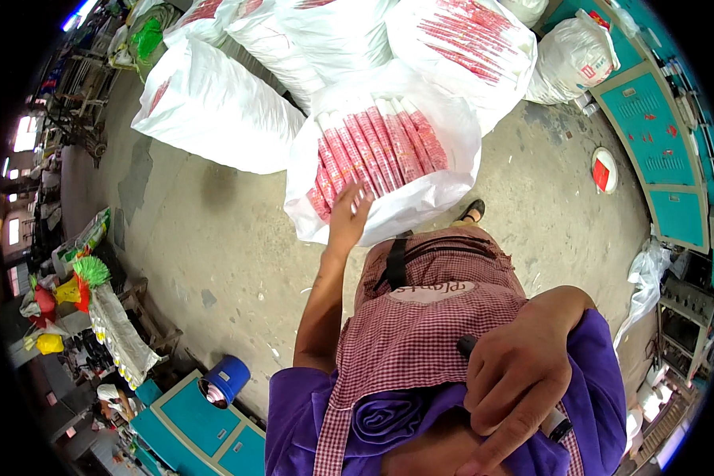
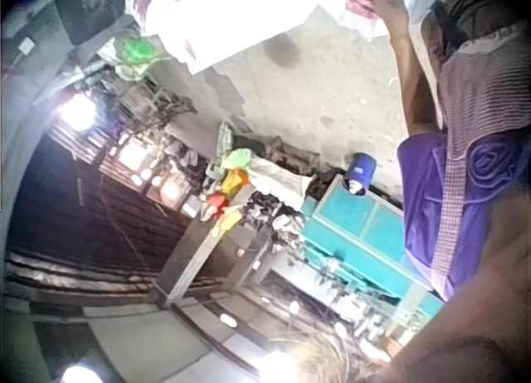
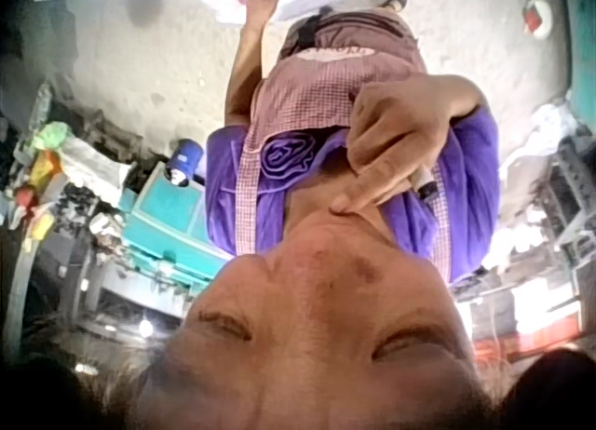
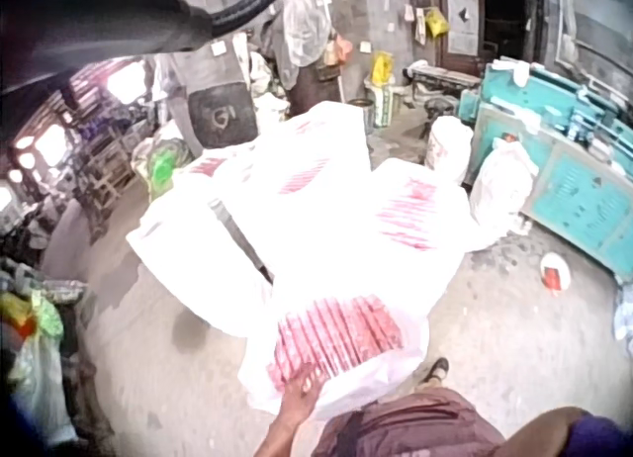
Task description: The person packs bundles of red and white cylindrical candles into large white plastic bags. They arrange the candles inside the bags, fold the tops, and then use a marker to write on the exterior of the bags.
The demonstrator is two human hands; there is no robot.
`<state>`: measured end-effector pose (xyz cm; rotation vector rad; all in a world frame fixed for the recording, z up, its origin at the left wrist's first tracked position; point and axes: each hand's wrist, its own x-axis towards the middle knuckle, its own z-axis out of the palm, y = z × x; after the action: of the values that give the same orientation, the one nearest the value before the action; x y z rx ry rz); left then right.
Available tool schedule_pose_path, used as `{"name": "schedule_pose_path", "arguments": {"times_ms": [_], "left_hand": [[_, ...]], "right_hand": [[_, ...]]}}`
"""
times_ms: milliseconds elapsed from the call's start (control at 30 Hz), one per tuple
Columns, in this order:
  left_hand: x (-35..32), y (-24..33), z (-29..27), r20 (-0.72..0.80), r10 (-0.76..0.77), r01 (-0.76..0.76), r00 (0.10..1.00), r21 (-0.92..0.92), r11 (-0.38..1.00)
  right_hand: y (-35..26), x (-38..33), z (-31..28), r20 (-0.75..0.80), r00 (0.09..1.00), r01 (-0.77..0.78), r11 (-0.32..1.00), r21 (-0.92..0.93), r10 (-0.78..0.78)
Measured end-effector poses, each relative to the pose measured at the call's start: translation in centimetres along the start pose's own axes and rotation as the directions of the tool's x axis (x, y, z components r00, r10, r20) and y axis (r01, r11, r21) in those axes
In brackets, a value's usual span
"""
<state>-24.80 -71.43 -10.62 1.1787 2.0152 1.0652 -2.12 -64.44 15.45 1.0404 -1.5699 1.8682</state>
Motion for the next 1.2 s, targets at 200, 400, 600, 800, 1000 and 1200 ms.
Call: {"name": "schedule_pose_path", "arguments": {"times_ms": [200,400,600,800,1000,1200], "left_hand": [[2.9,-4.8,0.9,0.197,-0.133,-0.013,0.971,0.603,0.798],[3.3,-2.7,1.3,0.235,-0.191,-0.068,0.953,0.780,0.621],[3.8,-2.0,0.6,0.258,-0.184,-0.092,0.948,0.779,0.620],[3.6,-2.1,0.6,0.262,-0.205,-0.079,0.943,0.776,0.626],[3.5,-1.8,0.3,0.288,-0.259,-0.054,0.922,0.758,0.650],[2.8,-2.2,-0.2,0.271,-0.264,-0.029,0.926,0.747,0.664]], "right_hand": [[0.3,0.5,0.3,0.029,1.000,-0.008,1.000,-0.002,0.008],[-0.1,-0.1,0.0,0.054,0.999,-0.002,0.998,-0.056,0.005],[-0.1,1.0,-0.1,0.049,0.999,-0.010,1.000,-0.002,0.010],[-0.2,0.1,0.4,0.073,0.997,-0.002,1.000,-0.022,0.004],[0.2,0.4,0.5,0.123,0.992,-0.014,1.000,-0.010,0.015],[1.1,0.2,0.3,0.114,0.992,-0.053,0.999,0.013,0.051]]}}
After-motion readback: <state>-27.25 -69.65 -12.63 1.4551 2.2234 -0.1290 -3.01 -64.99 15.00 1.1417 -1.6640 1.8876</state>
